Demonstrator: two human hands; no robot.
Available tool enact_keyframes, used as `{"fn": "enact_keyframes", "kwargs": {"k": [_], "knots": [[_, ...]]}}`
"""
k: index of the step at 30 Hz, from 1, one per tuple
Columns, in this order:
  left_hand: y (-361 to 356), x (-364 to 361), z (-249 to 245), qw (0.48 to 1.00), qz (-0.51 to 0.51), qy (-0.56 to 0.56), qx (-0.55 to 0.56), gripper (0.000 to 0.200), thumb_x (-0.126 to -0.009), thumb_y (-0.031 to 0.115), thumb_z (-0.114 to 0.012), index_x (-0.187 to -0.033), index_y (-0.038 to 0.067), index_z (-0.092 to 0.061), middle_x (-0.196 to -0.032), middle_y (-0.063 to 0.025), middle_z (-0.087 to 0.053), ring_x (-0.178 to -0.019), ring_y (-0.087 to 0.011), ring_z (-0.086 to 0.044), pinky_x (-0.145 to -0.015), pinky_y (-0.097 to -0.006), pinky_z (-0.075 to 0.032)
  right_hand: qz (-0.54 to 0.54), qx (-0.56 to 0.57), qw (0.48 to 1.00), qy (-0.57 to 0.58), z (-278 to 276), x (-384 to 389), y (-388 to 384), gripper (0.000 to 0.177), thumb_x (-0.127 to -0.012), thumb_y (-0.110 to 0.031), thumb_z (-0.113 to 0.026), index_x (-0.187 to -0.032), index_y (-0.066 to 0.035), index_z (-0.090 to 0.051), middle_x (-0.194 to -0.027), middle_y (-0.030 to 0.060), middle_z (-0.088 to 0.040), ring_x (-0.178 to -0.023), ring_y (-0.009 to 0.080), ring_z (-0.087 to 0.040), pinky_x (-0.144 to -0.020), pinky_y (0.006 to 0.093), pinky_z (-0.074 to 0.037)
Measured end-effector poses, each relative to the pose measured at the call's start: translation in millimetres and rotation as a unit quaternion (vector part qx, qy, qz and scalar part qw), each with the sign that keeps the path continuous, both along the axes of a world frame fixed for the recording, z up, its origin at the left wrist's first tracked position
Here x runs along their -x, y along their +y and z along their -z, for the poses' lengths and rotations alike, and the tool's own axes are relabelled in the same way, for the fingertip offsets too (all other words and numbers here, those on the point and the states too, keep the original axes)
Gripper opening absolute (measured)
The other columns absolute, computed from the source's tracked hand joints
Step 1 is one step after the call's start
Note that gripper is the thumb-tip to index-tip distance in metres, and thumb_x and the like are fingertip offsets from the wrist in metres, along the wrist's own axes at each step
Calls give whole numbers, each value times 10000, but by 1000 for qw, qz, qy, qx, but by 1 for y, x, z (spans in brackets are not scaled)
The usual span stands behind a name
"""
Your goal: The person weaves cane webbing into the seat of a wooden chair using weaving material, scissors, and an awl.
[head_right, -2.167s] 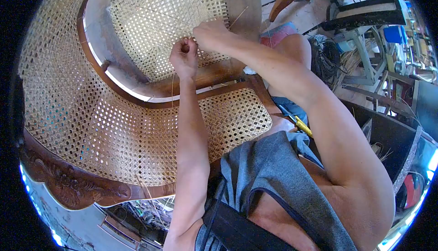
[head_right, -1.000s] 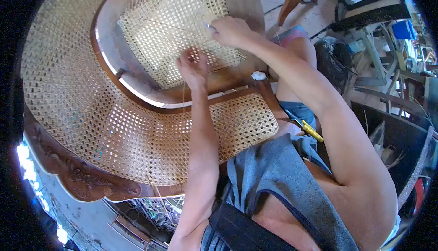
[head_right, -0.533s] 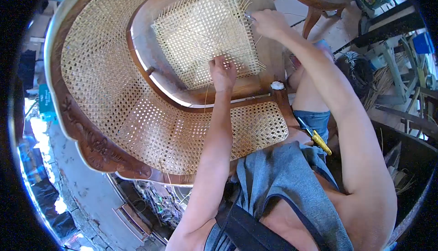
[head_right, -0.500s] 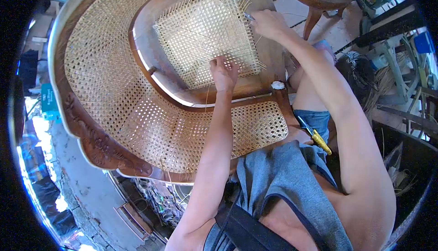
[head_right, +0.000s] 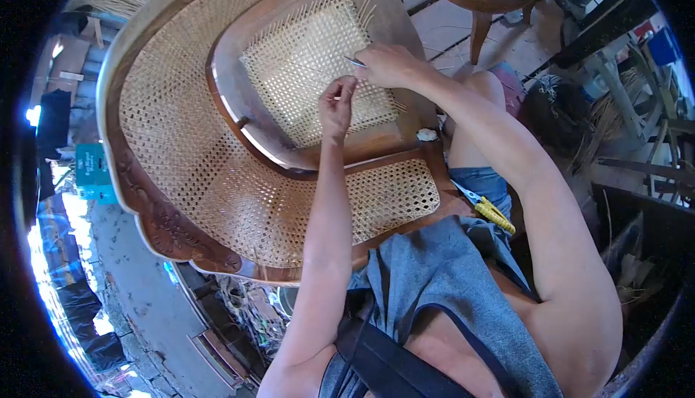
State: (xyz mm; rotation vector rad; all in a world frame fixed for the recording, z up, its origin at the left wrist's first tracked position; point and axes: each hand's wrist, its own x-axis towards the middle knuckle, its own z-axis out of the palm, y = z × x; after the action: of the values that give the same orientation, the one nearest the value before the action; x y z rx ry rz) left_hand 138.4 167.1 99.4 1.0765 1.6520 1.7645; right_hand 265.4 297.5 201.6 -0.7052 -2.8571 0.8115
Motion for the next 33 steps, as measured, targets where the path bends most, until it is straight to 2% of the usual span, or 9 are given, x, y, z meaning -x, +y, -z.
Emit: {"fn": "enact_keyframes", "kwargs": {"k": [5, 7, 10, 14, 19, 23, 26, 28, 33], "knots": [[-14, 28, 29, 986, -155, -48, 38, 193, -886, 165, -718, -947, -17, -724, -850, -60, -709, -777, -100, -610, -720, -252, -496, 14, 16, 994, -110, 35, 10, 14, 248, -905, -222, -546, -1049, -38, -629, -924, 258, -654, -956, 423, -631, -847, 500, -487], [-15, 38, 47, 981, -171, 6, 93, 239, -884, 187, -717, -987, -29, -722, -832, -36, -705, -761, -77, -597, -701, -224, -481, -45, 68, 989, -127, 58, 19, 19, 303, -847, -149, -538, -1002, 93, -635, -1010, 315, -640, -973, 390, -656, -861, 477, -504], [-18, 31, 45, 962, -210, 46, 172, 239, -875, 181, -721, -947, -47, -723, -773, -42, -702, -701, -72, -591, -653, -223, -482, -55, 77, 986, -137, 75, 40, 6, 284, -824, -101, -529, -978, 109, -642, -983, 320, -643, -962, 391, -661, -859, 482, -505], [-11, 29, 66, 964, -221, -22, 149, 267, -823, 271, -749, -904, 16, -743, -782, -109, -709, -700, -169, -667, -683, -285, -518, -27, 71, 983, -168, 53, 58, -11, 263, -810, -79, -543, -961, 108, -650, -985, 309, -651, -960, 391, -663, -841, 475, -518], [-6, 26, 58, 941, -263, 28, 211, 279, -812, 331, -728, -876, 59, -744, -826, -111, -718, -723, -227, -696, -698, -335, -535, -36, -23, 986, -163, 66, 74, -15, 230, -791, -63, -569, -945, 70, -678, -986, 279, -665, -933, 407, -667, -815, 461, -539], [-7, 27, 56, 927, -284, 131, 208, 273, -814, 280, -747, -892, 18, -733, -739, -78, -700, -626, -122, -634, -609, -273, -504, -38, -25, 980, -196, 68, 82, -19, 223, -791, -58, -572, -943, 64, -681, -978, 275, -667, -936, 401, -668, -803, 464, -543], [-8, 24, 59, 931, -276, 132, 197, 299, -813, 320, -739, -912, 38, -729, -751, -92, -699, -638, -147, -652, -623, -290, -515, -68, -69, 976, -194, 72, 82, -23, 217, -787, -53, -580, -943, 55, -685, -969, 264, -673, -930, 390, -673, -792, 458, -548], [-9, 23, 56, 933, -256, 134, 217, 230, -828, 325, -705, -912, 112, -728, -864, -102, -688, -762, -279, -675, -675, -386, -526, -59, -65, 977, -196, 60, 82, -24, 217, -785, -62, -589, -942, 49, -688, -967, 255, -677, -925, 382, -677, -788, 453, -551], [-4, 31, 68, 940, -244, 118, 209, 192, -842, 298, -693, -907, 119, -720, -873, -95, -690, -761, -275, -675, -680, -383, -527, -66, -37, 969, -236, 54, 91, -12, 208, -756, -63, -581, -870, 80, -681, -868, 277, -668, -860, 371, -686, -768, 444, -549]]}}
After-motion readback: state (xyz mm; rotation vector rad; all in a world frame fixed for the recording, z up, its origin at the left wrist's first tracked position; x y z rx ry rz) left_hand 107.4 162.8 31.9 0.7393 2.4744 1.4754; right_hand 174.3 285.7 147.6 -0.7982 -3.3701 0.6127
